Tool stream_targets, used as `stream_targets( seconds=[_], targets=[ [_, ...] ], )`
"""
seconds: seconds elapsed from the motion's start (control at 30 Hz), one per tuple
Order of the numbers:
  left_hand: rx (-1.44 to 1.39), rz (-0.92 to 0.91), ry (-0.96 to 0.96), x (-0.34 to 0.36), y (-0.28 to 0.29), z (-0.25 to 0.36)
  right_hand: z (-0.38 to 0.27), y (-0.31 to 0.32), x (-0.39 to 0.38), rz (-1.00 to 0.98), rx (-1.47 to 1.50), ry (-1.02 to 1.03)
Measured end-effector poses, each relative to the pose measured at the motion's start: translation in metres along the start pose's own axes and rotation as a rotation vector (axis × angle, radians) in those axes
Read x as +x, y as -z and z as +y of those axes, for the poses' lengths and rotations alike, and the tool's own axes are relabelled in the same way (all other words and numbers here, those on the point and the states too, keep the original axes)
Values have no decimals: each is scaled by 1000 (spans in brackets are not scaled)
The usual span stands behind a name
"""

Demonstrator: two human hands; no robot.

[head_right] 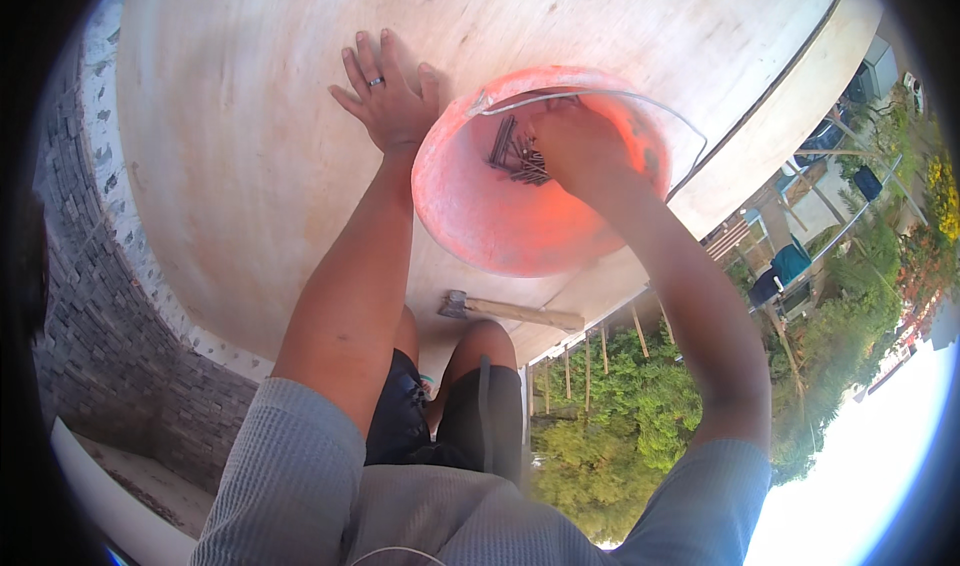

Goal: The person positions and aligns wooden planks on a construction surface, then uses a hammer to drive nails into the planks to secure them in place.

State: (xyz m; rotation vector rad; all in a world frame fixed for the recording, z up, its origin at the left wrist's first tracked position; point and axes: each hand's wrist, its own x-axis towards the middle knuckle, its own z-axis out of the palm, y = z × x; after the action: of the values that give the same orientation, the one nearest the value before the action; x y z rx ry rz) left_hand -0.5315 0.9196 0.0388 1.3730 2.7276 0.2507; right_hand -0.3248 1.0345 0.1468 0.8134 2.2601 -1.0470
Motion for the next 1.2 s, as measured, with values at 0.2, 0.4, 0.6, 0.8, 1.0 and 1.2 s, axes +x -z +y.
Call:
stream_targets(
  seconds=[0.2, 0.4, 0.6, 0.8, 1.0, 1.2],
  targets=[
    [17, -56, 36, 0, 4, 2, -8, 31, -26, -7, 841, -256],
    [10, -65, 42, -1, 4, 1, -14, 16, -42, 50, 1067, -373],
    [-19, -2, -9, -1, 3, -1, -34, -4, -58, 369, 1000, -232],
    [-19, -48, -16, 0, 4, -3, -74, -21, -62, 815, 706, -399],
    [93, 50, -84, -2, -23, -23, -92, -31, -92, 994, 1794, -577],
    [-708, -270, -234, -9, 14, -56, -126, -85, -180, 1132, 2062, -455]
  ],
)
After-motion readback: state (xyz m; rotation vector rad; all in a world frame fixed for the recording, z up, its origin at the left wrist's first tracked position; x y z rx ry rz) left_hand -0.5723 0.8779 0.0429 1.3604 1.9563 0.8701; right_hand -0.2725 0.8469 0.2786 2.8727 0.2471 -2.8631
